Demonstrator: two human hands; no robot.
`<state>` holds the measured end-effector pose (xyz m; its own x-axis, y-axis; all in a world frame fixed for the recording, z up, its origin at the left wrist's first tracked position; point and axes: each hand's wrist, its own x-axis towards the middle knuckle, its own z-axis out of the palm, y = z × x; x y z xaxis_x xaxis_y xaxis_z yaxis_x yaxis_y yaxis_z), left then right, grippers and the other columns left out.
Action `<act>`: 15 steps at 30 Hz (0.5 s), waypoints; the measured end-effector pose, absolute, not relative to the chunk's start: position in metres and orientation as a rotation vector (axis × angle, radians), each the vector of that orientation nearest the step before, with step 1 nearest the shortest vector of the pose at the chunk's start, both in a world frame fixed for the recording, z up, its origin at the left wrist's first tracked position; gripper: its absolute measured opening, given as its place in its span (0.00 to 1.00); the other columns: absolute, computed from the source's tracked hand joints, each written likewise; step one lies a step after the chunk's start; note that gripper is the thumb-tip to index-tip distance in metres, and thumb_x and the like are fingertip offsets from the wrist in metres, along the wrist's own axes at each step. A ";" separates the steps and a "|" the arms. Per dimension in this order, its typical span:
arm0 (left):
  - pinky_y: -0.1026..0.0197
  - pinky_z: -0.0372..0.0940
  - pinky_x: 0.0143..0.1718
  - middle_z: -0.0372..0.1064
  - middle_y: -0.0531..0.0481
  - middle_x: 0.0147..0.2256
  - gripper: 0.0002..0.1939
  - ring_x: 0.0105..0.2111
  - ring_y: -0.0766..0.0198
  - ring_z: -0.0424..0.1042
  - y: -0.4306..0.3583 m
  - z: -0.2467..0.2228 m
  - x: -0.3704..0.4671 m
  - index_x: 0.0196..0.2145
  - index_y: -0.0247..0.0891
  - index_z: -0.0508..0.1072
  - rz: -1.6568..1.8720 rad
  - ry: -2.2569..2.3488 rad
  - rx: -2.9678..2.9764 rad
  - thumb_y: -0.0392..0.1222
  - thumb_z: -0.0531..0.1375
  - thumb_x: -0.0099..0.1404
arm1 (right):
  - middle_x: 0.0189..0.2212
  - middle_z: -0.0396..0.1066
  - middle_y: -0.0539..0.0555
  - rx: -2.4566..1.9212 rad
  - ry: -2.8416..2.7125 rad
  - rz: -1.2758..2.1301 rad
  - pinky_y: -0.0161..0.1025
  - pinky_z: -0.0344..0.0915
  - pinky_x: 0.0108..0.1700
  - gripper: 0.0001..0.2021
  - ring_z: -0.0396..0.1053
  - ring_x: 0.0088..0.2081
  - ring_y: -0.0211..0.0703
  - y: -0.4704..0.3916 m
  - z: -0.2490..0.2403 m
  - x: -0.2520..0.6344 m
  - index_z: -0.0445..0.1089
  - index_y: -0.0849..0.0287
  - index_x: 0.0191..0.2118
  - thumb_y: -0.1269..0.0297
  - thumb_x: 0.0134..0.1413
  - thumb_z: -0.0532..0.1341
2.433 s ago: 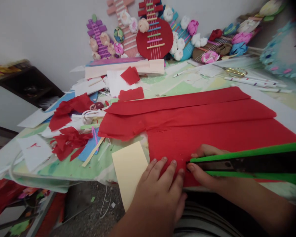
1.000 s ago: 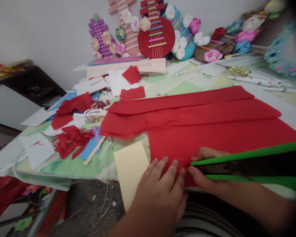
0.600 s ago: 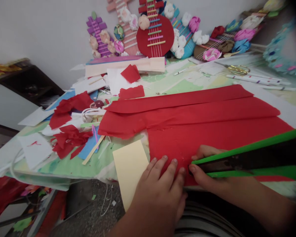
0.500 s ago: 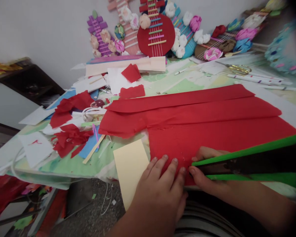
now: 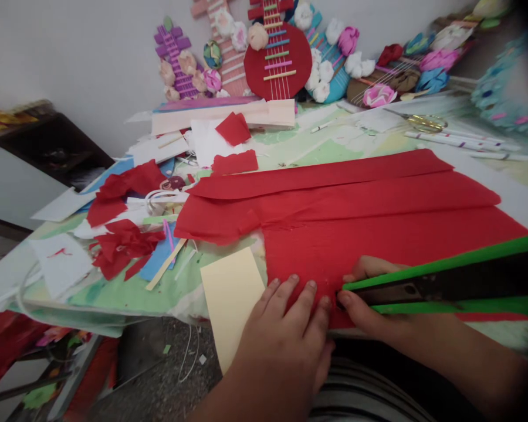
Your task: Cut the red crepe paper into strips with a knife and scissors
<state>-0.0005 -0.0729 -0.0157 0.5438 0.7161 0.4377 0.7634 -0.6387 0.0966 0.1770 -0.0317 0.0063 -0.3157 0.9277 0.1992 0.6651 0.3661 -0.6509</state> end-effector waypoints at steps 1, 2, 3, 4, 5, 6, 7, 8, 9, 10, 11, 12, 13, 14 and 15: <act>0.45 0.66 0.44 0.69 0.43 0.44 0.15 0.45 0.48 0.65 -0.073 -0.015 -0.001 0.43 0.33 0.71 -0.677 -1.285 -2.671 0.42 0.51 0.63 | 0.12 0.55 0.43 -1.370 -2.091 0.622 0.33 0.53 0.15 0.09 0.55 0.14 0.34 -0.032 0.006 0.177 0.58 0.54 0.20 0.62 0.47 0.58; 0.44 0.66 0.44 0.69 0.43 0.44 0.15 0.45 0.48 0.65 -0.073 -0.015 -0.001 0.43 0.33 0.71 -0.674 -1.283 -2.676 0.42 0.51 0.63 | 0.12 0.55 0.43 -1.368 -2.095 0.616 0.33 0.53 0.15 0.09 0.55 0.14 0.34 -0.032 0.007 0.176 0.59 0.54 0.20 0.62 0.47 0.58; 0.45 0.65 0.44 0.69 0.43 0.45 0.15 0.45 0.48 0.65 -0.073 -0.015 -0.001 0.43 0.33 0.71 -0.667 -1.283 -2.684 0.42 0.51 0.63 | 0.11 0.55 0.43 -1.370 -2.099 0.609 0.33 0.53 0.16 0.09 0.55 0.14 0.34 -0.033 0.007 0.175 0.59 0.54 0.20 0.61 0.47 0.57; 0.45 0.65 0.44 0.69 0.43 0.45 0.15 0.45 0.48 0.65 -0.073 -0.014 -0.001 0.43 0.33 0.71 -0.660 -1.286 -2.690 0.42 0.51 0.63 | 0.11 0.55 0.43 -1.375 -2.101 0.601 0.33 0.52 0.16 0.10 0.55 0.13 0.33 -0.033 0.008 0.174 0.58 0.54 0.20 0.61 0.47 0.57; 0.45 0.65 0.44 0.69 0.43 0.45 0.15 0.45 0.48 0.65 -0.073 -0.014 -0.002 0.43 0.33 0.71 -0.660 -1.285 -2.691 0.42 0.51 0.63 | 0.11 0.54 0.43 -1.379 -2.101 0.595 0.33 0.52 0.16 0.11 0.54 0.13 0.33 -0.034 0.009 0.173 0.57 0.54 0.19 0.61 0.47 0.57; 0.45 0.65 0.44 0.69 0.43 0.45 0.15 0.45 0.48 0.65 -0.073 -0.013 -0.002 0.43 0.33 0.71 -0.659 -1.284 -2.691 0.42 0.51 0.63 | 0.11 0.54 0.43 -1.380 -2.096 0.592 0.33 0.52 0.16 0.11 0.54 0.13 0.33 -0.035 0.009 0.172 0.56 0.54 0.19 0.61 0.46 0.57; 0.45 0.65 0.44 0.69 0.43 0.45 0.15 0.45 0.48 0.65 -0.073 -0.013 -0.002 0.43 0.33 0.72 -0.662 -1.281 -2.687 0.42 0.51 0.63 | 0.11 0.55 0.43 -1.375 -2.088 0.593 0.33 0.52 0.16 0.11 0.54 0.13 0.33 -0.035 0.010 0.172 0.56 0.54 0.19 0.62 0.47 0.57; 0.45 0.65 0.44 0.69 0.43 0.45 0.15 0.45 0.48 0.65 -0.073 -0.013 -0.002 0.43 0.33 0.71 -0.664 -1.281 -2.680 0.42 0.51 0.63 | 0.12 0.55 0.43 -1.370 -2.074 0.595 0.33 0.53 0.16 0.11 0.55 0.14 0.33 -0.036 0.010 0.171 0.55 0.54 0.20 0.62 0.47 0.57; 0.45 0.65 0.44 0.69 0.43 0.44 0.15 0.45 0.48 0.65 -0.073 -0.013 -0.002 0.43 0.33 0.71 -0.667 -1.280 -2.674 0.42 0.51 0.63 | 0.12 0.56 0.43 -1.367 -2.053 0.595 0.32 0.54 0.16 0.10 0.56 0.14 0.33 -0.036 0.011 0.171 0.55 0.54 0.20 0.62 0.47 0.56; 0.45 0.66 0.44 0.69 0.43 0.44 0.15 0.45 0.48 0.65 -0.073 -0.013 -0.002 0.43 0.33 0.71 -0.669 -1.281 -2.667 0.42 0.51 0.63 | 0.12 0.57 0.43 -1.368 -2.027 0.594 0.32 0.54 0.16 0.10 0.57 0.14 0.33 -0.036 0.012 0.171 0.55 0.54 0.21 0.63 0.48 0.56; 0.45 0.66 0.44 0.69 0.44 0.44 0.15 0.45 0.48 0.66 -0.073 -0.013 -0.002 0.43 0.33 0.71 -0.668 -1.285 -2.665 0.42 0.51 0.63 | 0.12 0.58 0.43 -1.371 -2.004 0.590 0.32 0.55 0.16 0.09 0.57 0.15 0.33 -0.036 0.012 0.170 0.55 0.54 0.21 0.63 0.48 0.56; 0.45 0.66 0.44 0.69 0.44 0.44 0.16 0.45 0.48 0.66 -0.073 -0.013 -0.002 0.43 0.33 0.71 -0.669 -1.286 -2.664 0.42 0.51 0.63 | 0.12 0.58 0.43 -1.376 -1.988 0.585 0.31 0.55 0.16 0.09 0.58 0.15 0.33 -0.036 0.013 0.170 0.56 0.55 0.21 0.64 0.48 0.56; 0.45 0.66 0.44 0.69 0.44 0.44 0.15 0.45 0.48 0.66 -0.073 -0.014 -0.002 0.43 0.33 0.71 -0.669 -1.285 -2.665 0.42 0.51 0.63 | 0.13 0.59 0.43 -1.379 -1.983 0.581 0.31 0.55 0.16 0.09 0.58 0.15 0.33 -0.036 0.013 0.169 0.56 0.55 0.21 0.64 0.48 0.56; 0.45 0.66 0.44 0.69 0.44 0.44 0.15 0.45 0.49 0.66 -0.073 -0.014 -0.001 0.43 0.33 0.71 -0.669 -1.283 -2.667 0.42 0.51 0.63 | 0.13 0.59 0.43 -1.379 -1.990 0.579 0.31 0.55 0.16 0.09 0.58 0.15 0.33 -0.036 0.014 0.168 0.56 0.55 0.21 0.64 0.47 0.56; 0.45 0.66 0.44 0.69 0.44 0.44 0.15 0.45 0.49 0.66 -0.073 -0.014 -0.001 0.43 0.33 0.71 -0.667 -1.284 -2.671 0.42 0.51 0.63 | 0.12 0.58 0.43 -1.377 -2.002 0.575 0.31 0.55 0.16 0.09 0.58 0.14 0.32 -0.036 0.014 0.167 0.56 0.55 0.21 0.64 0.47 0.56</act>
<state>-0.0010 -0.0728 -0.0137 0.5474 0.7186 0.4289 0.7643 -0.6380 0.0937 0.1674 -0.0358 0.0140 -0.2522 0.9340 0.2532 0.6575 0.3574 -0.6634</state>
